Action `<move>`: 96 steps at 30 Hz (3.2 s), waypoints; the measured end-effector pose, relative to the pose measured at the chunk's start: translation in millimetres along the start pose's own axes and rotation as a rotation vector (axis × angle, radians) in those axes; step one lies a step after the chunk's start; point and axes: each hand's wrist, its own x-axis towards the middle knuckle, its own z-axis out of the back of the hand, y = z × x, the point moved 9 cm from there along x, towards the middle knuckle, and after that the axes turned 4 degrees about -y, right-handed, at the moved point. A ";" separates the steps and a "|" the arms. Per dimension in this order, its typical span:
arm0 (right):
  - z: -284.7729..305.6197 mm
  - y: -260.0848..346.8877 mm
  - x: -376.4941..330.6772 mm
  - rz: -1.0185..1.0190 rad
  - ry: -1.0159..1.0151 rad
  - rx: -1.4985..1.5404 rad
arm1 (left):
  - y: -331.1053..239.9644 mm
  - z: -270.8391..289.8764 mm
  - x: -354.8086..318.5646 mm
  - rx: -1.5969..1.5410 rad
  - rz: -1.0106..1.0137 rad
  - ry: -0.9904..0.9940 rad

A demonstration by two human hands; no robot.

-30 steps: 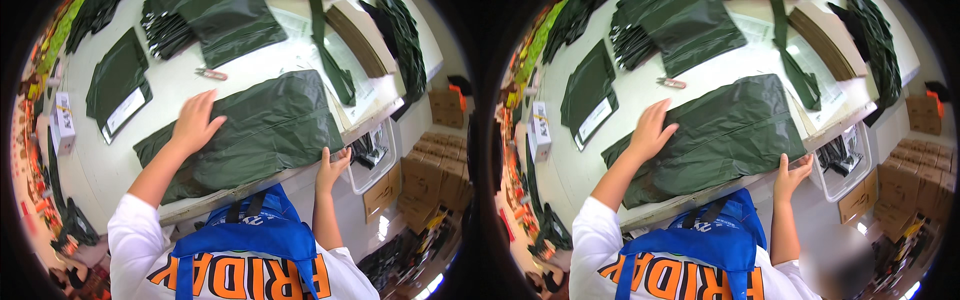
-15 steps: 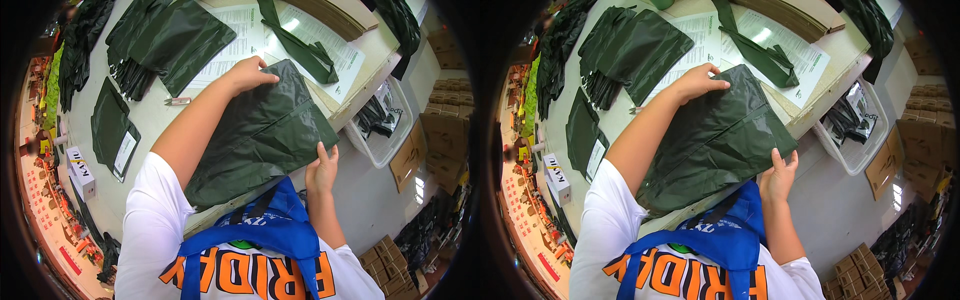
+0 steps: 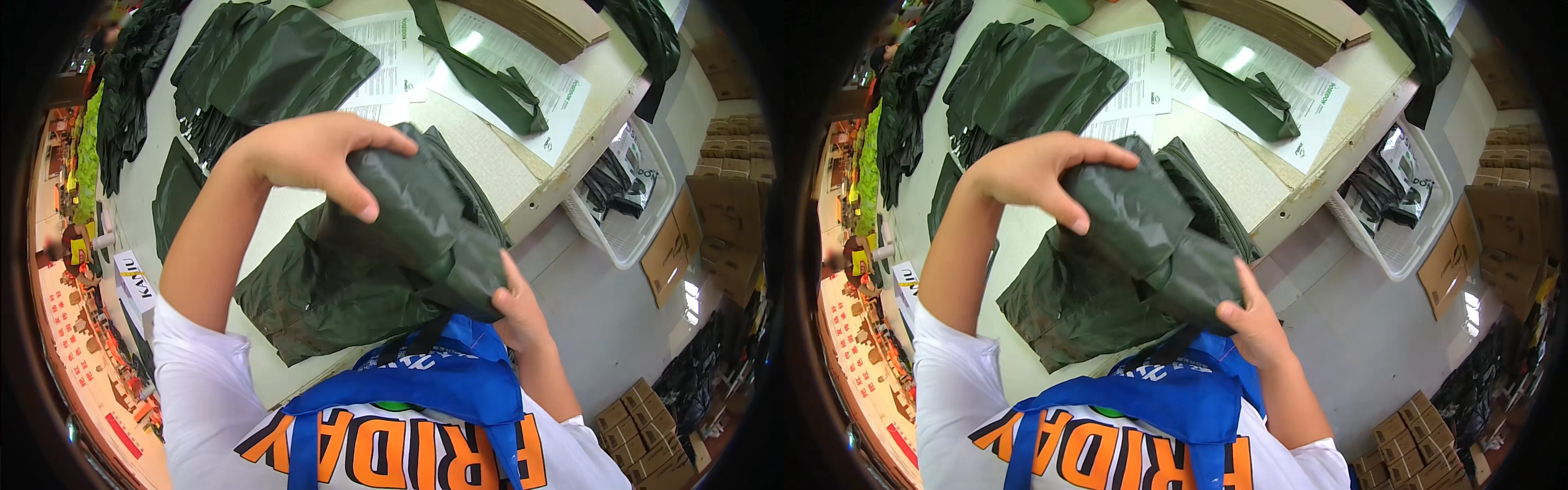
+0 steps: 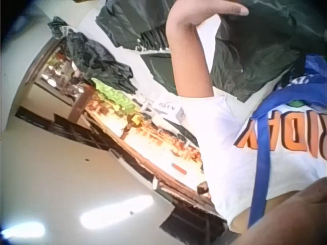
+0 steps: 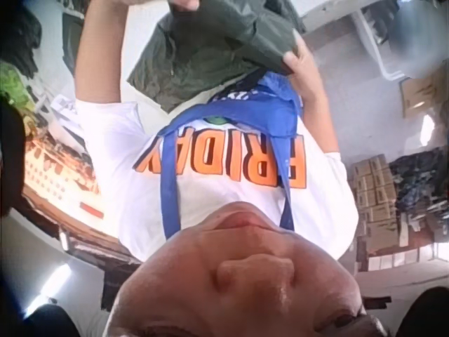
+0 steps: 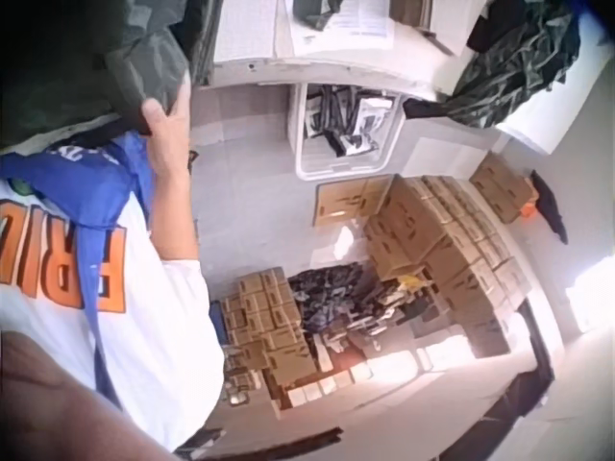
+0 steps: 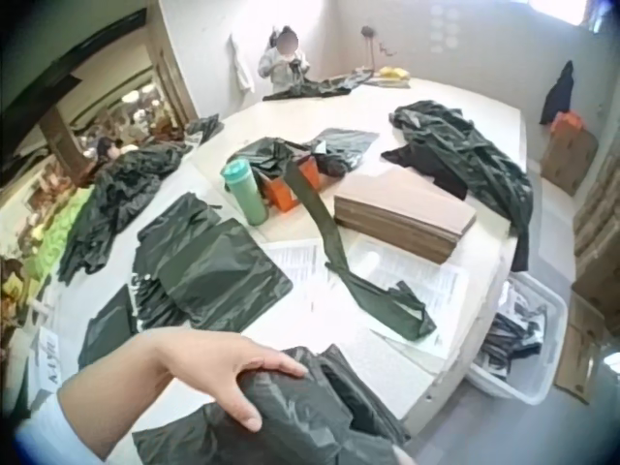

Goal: The person folds a green jacket on a table. They smooth the fabric, fold the sleeves and body, and then fold the jacket into a compact rectangle.

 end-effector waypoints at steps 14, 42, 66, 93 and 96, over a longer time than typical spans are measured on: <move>-28.7 63.2 1.8 0.569 -0.440 -1.597 | 74.4 -24.9 114.9 0.160 0.143 0.038; -30.5 72.0 60.9 0.864 -0.481 -1.544 | 246.7 -258.2 -310.9 0.408 0.784 -1.364; 18.6 83.6 104.1 0.340 -0.025 -0.893 | 272.5 -269.1 -301.9 0.555 0.921 -1.361; -131.6 -11.1 -31.9 0.879 0.645 -1.158 | 138.9 -176.0 -70.5 -1.586 0.033 -1.055; -71.8 11.2 -0.2 0.668 0.151 -0.947 | 132.6 -177.5 -68.2 -1.691 -0.019 -0.992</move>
